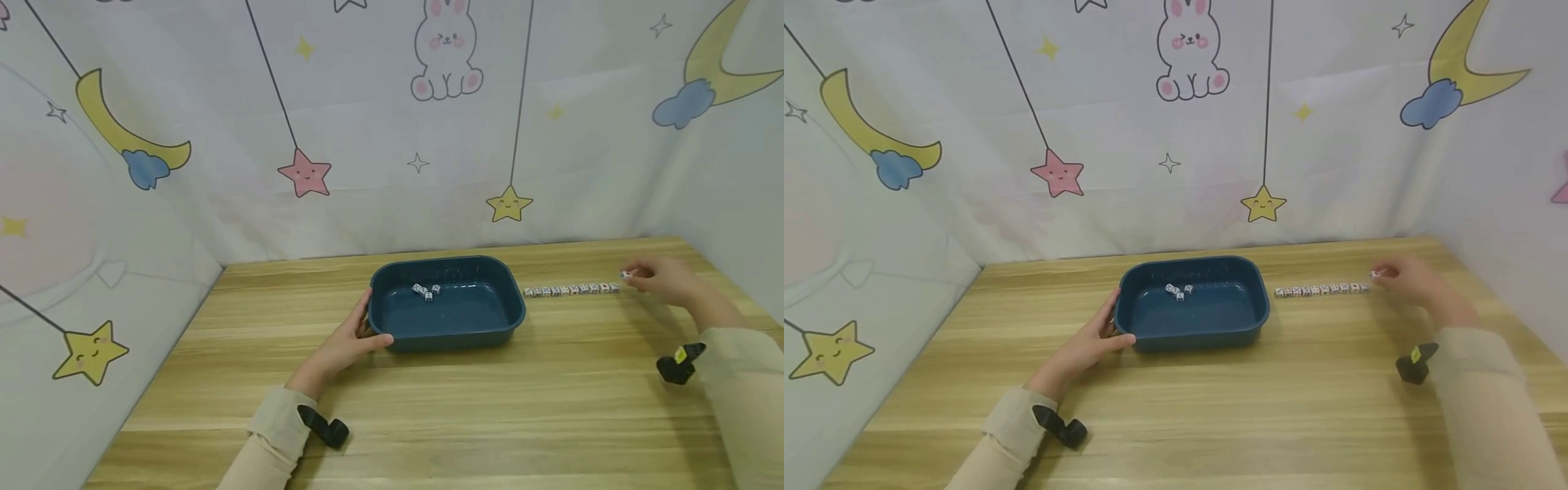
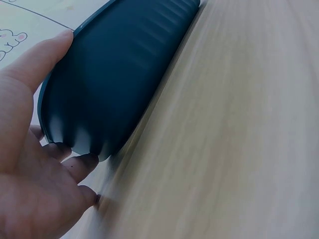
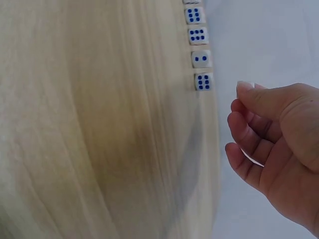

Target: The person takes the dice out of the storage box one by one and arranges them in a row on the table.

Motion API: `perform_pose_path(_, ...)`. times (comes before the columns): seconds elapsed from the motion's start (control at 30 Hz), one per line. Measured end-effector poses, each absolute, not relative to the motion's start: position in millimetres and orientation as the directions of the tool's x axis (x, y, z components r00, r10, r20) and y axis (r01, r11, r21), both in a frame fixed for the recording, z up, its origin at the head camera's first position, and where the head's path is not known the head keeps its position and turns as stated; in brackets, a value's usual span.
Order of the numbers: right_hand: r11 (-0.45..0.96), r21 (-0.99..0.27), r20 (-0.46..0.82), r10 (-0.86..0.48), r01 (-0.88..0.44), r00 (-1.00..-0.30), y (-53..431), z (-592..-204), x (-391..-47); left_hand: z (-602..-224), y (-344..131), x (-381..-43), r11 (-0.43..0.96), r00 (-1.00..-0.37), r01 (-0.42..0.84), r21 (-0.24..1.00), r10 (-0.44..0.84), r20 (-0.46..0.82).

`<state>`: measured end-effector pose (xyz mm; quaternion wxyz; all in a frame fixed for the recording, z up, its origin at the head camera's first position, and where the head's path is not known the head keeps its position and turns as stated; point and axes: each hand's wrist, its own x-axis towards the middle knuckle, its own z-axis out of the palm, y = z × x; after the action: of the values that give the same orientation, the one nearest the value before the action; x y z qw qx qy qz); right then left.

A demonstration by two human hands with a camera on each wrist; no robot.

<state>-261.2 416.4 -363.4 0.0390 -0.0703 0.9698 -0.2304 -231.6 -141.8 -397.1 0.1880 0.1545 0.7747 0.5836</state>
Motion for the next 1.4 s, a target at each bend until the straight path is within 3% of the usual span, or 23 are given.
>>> perform_pose_path(1.0,0.889,-0.431,-0.015,-0.177,-0.153,-0.984,425,-386,-263,-395,-140,-229,0.269,-0.884,-0.005,0.963,0.449,-0.130)
perform_pose_path(1.2,0.890,-0.440,-0.069,-0.169,-0.122,-0.983,425,-374,-261,-395,-139,-229,0.267,-0.884,-0.002,0.964,0.450,-0.127)
perform_pose_path(1.4,0.858,-0.508,-0.023,-0.102,-0.077,-0.995,400,-351,-261,-397,-141,-230,0.271,-0.888,0.003,0.962,0.443,-0.122)
